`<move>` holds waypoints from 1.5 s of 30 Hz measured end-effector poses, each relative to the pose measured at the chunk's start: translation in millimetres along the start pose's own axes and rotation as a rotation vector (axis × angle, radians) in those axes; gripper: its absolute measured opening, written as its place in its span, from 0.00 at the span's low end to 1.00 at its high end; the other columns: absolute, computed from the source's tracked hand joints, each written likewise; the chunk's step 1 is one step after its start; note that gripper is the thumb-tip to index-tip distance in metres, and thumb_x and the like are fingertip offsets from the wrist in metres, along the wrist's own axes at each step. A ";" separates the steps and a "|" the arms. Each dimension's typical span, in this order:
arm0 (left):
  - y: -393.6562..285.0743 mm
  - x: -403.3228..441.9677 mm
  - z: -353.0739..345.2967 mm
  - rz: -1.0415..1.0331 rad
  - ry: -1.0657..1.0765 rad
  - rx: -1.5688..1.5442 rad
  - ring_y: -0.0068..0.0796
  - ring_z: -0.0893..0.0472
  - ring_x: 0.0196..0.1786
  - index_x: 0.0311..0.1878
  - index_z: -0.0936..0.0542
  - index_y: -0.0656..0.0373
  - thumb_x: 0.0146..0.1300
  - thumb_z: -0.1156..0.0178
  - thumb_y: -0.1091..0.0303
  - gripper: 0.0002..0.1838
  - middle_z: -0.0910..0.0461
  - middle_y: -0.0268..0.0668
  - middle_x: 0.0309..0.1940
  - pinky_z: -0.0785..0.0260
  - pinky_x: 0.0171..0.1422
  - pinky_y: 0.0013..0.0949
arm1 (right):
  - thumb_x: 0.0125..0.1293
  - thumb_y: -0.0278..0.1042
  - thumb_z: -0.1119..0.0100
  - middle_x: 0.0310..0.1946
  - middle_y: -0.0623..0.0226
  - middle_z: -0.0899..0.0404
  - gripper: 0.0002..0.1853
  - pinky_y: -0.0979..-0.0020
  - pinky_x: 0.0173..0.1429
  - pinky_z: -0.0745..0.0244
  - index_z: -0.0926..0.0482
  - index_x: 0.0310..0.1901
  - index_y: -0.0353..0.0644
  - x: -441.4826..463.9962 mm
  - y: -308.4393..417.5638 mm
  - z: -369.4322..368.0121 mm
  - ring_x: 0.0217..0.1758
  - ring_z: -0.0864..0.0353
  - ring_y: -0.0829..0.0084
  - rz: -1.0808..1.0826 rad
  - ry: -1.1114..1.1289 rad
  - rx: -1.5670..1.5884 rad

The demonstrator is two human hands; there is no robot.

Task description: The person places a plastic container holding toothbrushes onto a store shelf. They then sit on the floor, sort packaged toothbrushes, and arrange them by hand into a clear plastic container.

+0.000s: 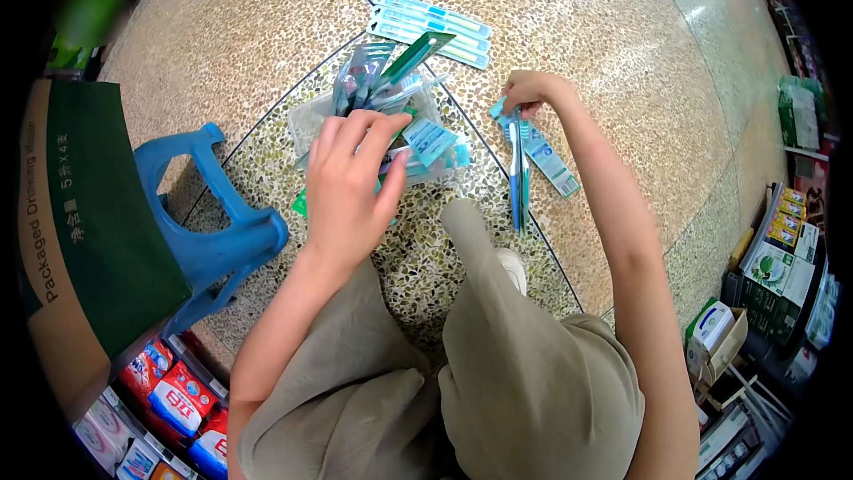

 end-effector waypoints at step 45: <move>-2.5 -44.0 -50.0 -0.072 -0.108 0.369 0.37 0.27 0.53 0.41 0.23 0.49 0.49 0.30 0.66 0.16 0.26 0.34 0.54 0.46 0.56 0.48 | 0.69 0.37 0.55 0.42 0.65 0.17 0.19 0.76 0.44 0.22 0.22 0.56 0.41 -161.1 84.5 -101.9 0.43 0.18 0.77 0.514 -0.132 0.959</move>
Point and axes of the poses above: each hand's wrist, its own x-axis towards the middle knuckle, its own z-axis out of the back of the hand, y = z × x, the point moved 1 cm from there along x, towards the middle knuckle
